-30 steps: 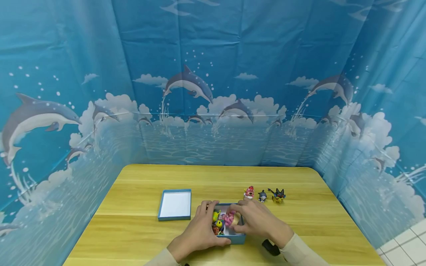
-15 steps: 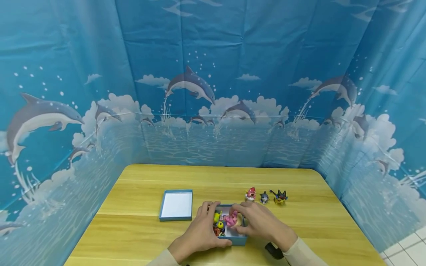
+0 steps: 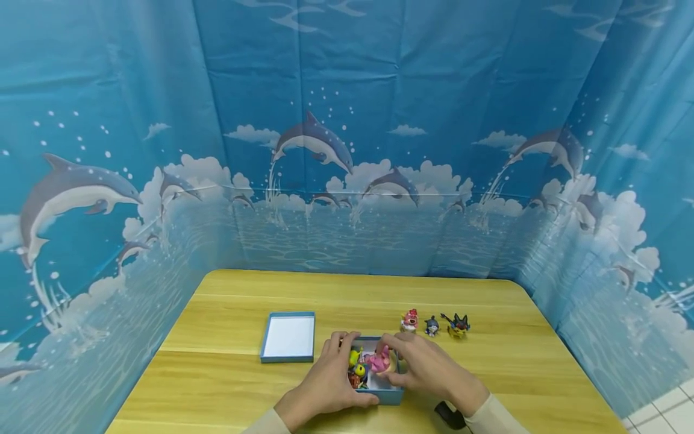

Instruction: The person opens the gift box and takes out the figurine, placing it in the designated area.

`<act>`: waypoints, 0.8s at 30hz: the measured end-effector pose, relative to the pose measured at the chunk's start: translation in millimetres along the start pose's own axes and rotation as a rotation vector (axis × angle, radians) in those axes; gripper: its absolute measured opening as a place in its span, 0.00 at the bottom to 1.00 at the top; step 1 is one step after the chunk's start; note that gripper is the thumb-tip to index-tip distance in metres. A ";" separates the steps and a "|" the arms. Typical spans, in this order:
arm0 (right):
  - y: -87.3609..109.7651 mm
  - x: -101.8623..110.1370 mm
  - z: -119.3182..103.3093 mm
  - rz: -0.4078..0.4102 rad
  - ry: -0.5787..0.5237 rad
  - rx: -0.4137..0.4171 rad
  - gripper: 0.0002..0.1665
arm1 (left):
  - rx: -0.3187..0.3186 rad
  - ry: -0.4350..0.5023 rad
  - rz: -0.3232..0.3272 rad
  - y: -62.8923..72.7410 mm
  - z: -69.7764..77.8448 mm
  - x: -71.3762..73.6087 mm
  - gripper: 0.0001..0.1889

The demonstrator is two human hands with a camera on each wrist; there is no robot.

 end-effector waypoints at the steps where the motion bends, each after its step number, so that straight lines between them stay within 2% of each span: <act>1: 0.4 0.0 -0.1 -0.002 -0.002 -0.001 0.18 | 0.000 -0.001 0.000 -0.1 0.0 -0.2 0.73; 24: 4.7 15.1 -2.0 0.094 -0.061 0.059 0.18 | -0.002 -0.009 -0.008 -4.1 -1.9 -1.0 0.73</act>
Point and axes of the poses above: each hand's wrist, its own y-axis away from the middle knuckle, its own x-axis out of the back of the hand, z = x × y, the point moved 9 cm from there along -y, towards the middle knuckle, and after that the axes turned 6 degrees about y, right-handed, at the moved point
